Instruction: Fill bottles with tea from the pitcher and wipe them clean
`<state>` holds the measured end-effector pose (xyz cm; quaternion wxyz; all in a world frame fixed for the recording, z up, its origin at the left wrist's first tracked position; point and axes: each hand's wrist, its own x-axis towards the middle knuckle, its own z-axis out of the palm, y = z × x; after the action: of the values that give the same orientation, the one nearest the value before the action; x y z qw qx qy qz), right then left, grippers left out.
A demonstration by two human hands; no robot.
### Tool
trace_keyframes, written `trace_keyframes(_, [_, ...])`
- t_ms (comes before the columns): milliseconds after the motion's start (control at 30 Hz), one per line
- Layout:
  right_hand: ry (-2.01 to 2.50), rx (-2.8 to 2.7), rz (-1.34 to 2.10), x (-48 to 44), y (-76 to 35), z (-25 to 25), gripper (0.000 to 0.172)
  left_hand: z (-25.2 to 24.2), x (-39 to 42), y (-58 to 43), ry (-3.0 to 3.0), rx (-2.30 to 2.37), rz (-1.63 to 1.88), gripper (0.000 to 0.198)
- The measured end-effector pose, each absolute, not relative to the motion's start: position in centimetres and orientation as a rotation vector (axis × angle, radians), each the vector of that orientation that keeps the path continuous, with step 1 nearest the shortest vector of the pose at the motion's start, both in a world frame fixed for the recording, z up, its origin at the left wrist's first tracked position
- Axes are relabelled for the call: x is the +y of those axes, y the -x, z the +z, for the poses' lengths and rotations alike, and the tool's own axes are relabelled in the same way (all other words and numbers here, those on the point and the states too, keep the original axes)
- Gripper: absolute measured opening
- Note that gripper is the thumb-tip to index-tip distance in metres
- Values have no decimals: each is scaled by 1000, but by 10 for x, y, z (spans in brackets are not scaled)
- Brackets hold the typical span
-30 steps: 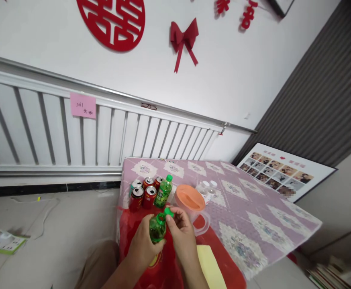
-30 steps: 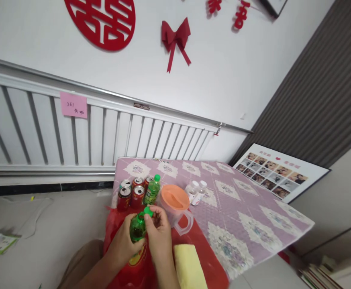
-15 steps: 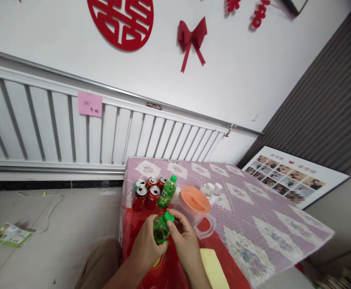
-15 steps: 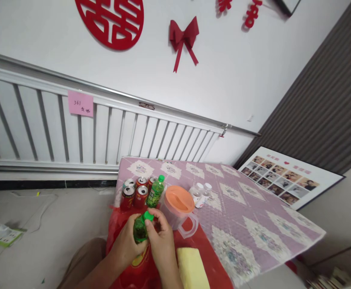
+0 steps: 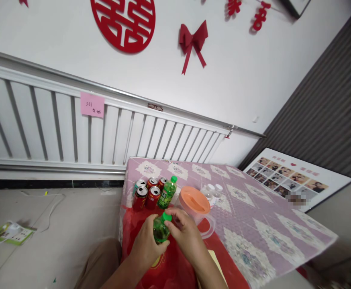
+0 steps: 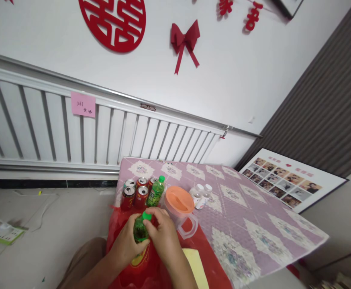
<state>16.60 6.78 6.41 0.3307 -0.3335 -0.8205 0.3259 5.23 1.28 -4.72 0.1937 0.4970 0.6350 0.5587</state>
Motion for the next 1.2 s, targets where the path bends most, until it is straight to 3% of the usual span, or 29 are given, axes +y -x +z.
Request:
trace_keyframes(233, [889,-2503,570,75,-164,84,13,-43,12,-52,-1349,1764,1517,68])
trace_keyframes(500, [802,-2897,376,78,-150,119,32,-42,11,-52,-1336,1759,1514,67])
trace_keyframes(800, [923,-3115,143,78,-140,132,10,-44,12,-52,-1350,1768,1498,70])
trace_keyframes(1200, [1406,-2850,-94,54,-134,125,55,-48,11,-52,-1373,1741,1563,58])
